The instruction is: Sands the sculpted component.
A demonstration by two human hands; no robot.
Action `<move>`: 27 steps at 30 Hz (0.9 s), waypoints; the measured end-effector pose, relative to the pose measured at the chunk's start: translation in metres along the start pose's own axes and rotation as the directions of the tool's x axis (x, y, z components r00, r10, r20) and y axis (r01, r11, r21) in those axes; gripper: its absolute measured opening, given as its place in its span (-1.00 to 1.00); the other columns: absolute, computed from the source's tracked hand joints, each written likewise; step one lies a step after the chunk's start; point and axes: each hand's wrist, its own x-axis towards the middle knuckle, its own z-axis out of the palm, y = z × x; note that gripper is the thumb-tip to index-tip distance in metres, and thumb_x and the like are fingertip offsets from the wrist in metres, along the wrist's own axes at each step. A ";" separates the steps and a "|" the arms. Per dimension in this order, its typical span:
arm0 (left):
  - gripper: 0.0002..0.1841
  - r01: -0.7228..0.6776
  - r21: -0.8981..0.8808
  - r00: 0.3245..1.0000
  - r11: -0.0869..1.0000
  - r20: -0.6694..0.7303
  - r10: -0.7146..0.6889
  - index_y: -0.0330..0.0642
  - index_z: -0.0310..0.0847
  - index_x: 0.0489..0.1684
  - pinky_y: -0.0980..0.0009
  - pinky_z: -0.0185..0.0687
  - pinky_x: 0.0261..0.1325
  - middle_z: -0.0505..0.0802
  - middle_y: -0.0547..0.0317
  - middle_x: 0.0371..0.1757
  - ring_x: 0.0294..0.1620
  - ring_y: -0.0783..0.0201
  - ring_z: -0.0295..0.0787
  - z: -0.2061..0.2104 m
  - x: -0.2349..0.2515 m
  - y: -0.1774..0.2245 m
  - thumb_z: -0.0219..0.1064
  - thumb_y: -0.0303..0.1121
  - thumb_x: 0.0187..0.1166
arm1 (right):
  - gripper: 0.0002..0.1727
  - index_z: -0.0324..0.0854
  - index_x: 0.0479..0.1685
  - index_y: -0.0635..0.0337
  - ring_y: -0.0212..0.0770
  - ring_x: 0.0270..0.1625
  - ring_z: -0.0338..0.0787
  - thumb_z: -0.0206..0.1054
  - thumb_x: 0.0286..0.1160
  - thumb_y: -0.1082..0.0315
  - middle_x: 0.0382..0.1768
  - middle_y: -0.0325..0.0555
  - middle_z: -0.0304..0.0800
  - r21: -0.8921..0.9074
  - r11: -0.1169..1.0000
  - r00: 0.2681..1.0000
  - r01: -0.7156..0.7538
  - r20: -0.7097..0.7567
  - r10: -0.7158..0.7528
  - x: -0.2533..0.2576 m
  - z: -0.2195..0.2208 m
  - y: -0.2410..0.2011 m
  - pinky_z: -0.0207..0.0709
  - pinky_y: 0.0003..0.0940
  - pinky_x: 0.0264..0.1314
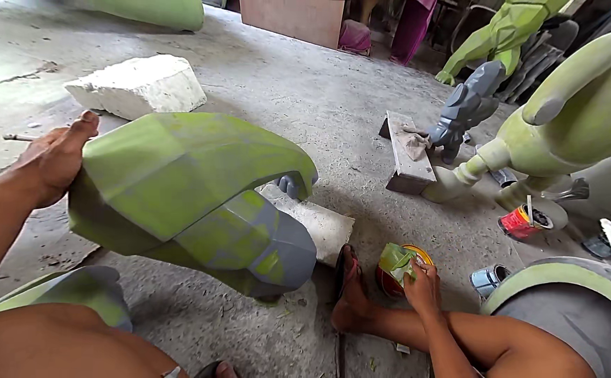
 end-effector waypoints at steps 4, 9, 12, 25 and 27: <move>0.02 0.007 -0.002 1.000 1.000 -0.018 -0.008 -0.04 0.53 0.44 -0.35 0.56 0.20 0.76 -0.25 0.18 0.18 -0.12 0.75 -0.002 0.018 -0.019 -0.18 0.70 0.41 | -0.52 0.72 0.46 -0.25 0.11 0.36 0.66 0.31 0.53 0.06 0.39 0.07 0.62 -0.039 0.999 0.999 0.036 -0.003 -0.036 -0.002 0.002 0.002 0.62 0.03 0.32; 0.07 -0.013 0.021 1.000 1.000 0.005 0.013 -0.06 0.56 0.42 -0.43 0.55 0.20 0.77 -0.29 0.18 0.21 -0.20 0.76 -0.006 0.022 -0.023 -0.24 0.73 0.37 | -0.61 0.80 0.29 -0.07 0.12 0.29 0.73 0.39 0.50 0.16 0.28 0.10 0.71 0.060 0.995 0.996 0.083 -0.032 -0.081 -0.005 -0.004 -0.003 0.66 0.10 0.29; 0.07 -0.001 0.015 1.000 1.000 0.009 0.000 -0.07 0.57 0.40 -0.43 0.54 0.22 0.76 -0.30 0.20 0.23 -0.21 0.75 -0.006 0.018 -0.019 -0.24 0.73 0.37 | -0.58 0.74 0.25 0.14 0.19 0.24 0.76 0.47 0.42 0.22 0.27 0.25 0.69 0.225 0.974 0.990 0.036 -0.142 -0.004 -0.005 -0.007 -0.009 0.69 0.15 0.25; -0.02 -0.042 -0.025 0.999 0.999 0.011 0.042 -0.08 0.51 0.50 -0.22 0.62 0.34 0.81 -0.19 0.22 0.26 -0.07 0.78 -0.001 0.003 0.000 0.09 0.62 0.40 | -0.53 0.41 0.66 0.04 -0.10 -0.17 0.85 0.01 0.83 0.29 -0.05 0.01 0.87 0.929 0.276 0.657 -0.246 0.370 -0.657 -0.065 -0.048 -0.331 0.75 -0.13 -0.03; -0.01 -0.013 -0.030 1.000 0.999 0.017 0.014 -0.04 0.48 0.54 -0.24 0.61 0.35 0.80 -0.19 0.25 0.29 -0.08 0.77 -0.001 0.000 -0.003 0.11 0.63 0.37 | -0.52 0.37 0.70 0.03 -0.14 -0.25 0.84 0.00 0.86 0.29 -0.09 0.02 0.88 0.912 0.289 0.607 -0.291 0.410 -0.681 -0.073 -0.049 -0.360 0.74 -0.19 -0.08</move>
